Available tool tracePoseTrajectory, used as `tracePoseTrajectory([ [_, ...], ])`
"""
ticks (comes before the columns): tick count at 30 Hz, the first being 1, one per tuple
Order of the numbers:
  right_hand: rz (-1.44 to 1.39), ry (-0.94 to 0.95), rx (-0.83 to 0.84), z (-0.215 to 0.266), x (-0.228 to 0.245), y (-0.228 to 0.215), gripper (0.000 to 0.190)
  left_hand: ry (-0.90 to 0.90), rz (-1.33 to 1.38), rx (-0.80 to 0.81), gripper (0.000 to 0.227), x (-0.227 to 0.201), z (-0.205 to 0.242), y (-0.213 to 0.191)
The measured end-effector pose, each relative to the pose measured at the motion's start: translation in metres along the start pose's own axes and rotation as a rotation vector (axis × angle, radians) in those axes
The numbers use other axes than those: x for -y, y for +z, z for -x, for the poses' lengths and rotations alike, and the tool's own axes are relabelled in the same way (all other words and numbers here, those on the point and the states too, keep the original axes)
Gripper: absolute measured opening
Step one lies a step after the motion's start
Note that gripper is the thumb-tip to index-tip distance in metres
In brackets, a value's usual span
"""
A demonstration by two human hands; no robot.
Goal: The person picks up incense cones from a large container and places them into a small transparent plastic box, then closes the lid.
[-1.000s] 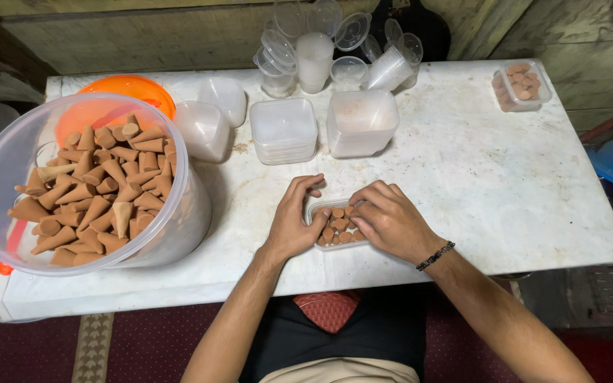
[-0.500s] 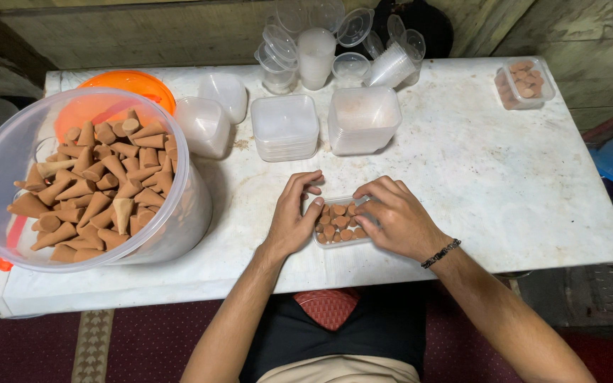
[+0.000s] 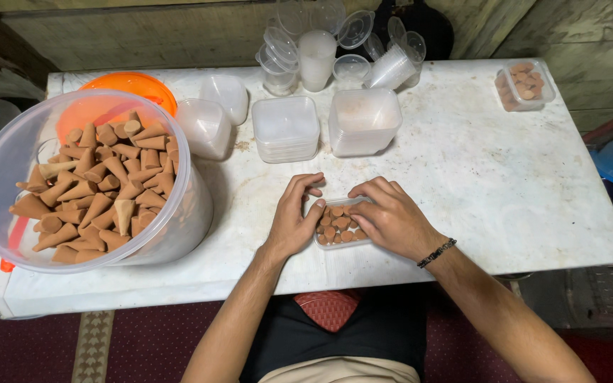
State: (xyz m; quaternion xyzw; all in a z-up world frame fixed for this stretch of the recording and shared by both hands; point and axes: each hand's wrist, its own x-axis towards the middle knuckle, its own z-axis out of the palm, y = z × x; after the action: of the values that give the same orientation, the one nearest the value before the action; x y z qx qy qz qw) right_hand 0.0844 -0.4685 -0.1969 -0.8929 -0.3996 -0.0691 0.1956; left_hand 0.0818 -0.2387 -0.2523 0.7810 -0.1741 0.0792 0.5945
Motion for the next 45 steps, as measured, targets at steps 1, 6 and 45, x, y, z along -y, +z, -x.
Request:
tracePoseTrajectory([
  [1,0.0,0.001,0.0,0.0,0.0,0.0,0.008,-0.001,0.0,0.001,0.045,0.0,0.0,0.0],
  [6,0.007,-0.009,-0.02,0.003,-0.007,0.005,0.008,-0.007,-0.002,0.0,0.044,-0.002,0.0,0.0],
  [45,-0.606,-0.452,-0.313,-0.245,0.159,-0.011,0.013,0.025,-0.814,-0.182,0.017,-0.163,0.008,-0.294],
])
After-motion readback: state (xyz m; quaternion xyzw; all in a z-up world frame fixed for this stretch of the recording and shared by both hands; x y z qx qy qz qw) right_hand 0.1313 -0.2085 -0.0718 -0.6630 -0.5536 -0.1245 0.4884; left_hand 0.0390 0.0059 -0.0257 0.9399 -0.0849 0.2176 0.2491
